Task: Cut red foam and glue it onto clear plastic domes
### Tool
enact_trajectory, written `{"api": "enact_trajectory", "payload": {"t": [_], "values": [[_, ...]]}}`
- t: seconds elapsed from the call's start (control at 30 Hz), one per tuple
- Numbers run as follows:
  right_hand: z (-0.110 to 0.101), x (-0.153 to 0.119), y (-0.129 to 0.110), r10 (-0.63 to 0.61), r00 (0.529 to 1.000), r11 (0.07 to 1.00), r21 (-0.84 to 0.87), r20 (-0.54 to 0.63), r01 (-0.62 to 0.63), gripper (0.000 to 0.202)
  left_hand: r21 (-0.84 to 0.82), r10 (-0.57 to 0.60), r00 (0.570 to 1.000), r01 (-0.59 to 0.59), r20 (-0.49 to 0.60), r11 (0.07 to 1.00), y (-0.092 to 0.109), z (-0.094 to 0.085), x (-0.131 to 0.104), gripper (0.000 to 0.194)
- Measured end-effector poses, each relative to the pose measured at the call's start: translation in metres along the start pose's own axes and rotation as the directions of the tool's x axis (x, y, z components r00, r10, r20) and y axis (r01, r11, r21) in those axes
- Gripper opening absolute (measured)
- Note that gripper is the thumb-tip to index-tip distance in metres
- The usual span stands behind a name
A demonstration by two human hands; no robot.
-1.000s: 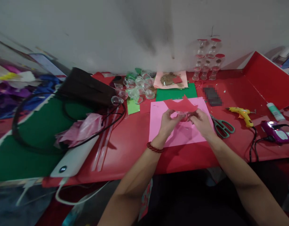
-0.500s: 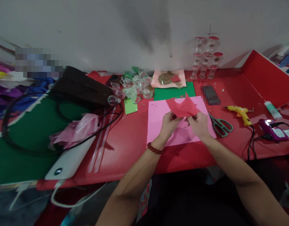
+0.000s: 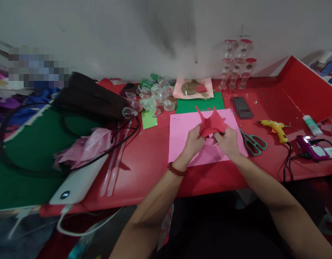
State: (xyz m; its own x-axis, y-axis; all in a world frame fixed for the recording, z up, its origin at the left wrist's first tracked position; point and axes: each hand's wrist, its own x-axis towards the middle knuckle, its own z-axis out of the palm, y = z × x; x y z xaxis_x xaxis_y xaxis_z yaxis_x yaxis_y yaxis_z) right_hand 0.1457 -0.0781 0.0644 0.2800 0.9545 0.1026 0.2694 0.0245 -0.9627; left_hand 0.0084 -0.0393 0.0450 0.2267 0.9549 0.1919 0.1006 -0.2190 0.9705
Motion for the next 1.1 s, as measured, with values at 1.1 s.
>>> {"api": "enact_trajectory", "payload": {"t": [1.1], "values": [[0.0032, -0.0004, -0.0003, 0.097, 0.993, 0.975, 0.194, 0.068, -0.108, 0.005, 0.068, -0.05, 0.983, 0.063, -0.179, 0.996, 0.0062, 0.0018, -0.0031, 0.017]]}}
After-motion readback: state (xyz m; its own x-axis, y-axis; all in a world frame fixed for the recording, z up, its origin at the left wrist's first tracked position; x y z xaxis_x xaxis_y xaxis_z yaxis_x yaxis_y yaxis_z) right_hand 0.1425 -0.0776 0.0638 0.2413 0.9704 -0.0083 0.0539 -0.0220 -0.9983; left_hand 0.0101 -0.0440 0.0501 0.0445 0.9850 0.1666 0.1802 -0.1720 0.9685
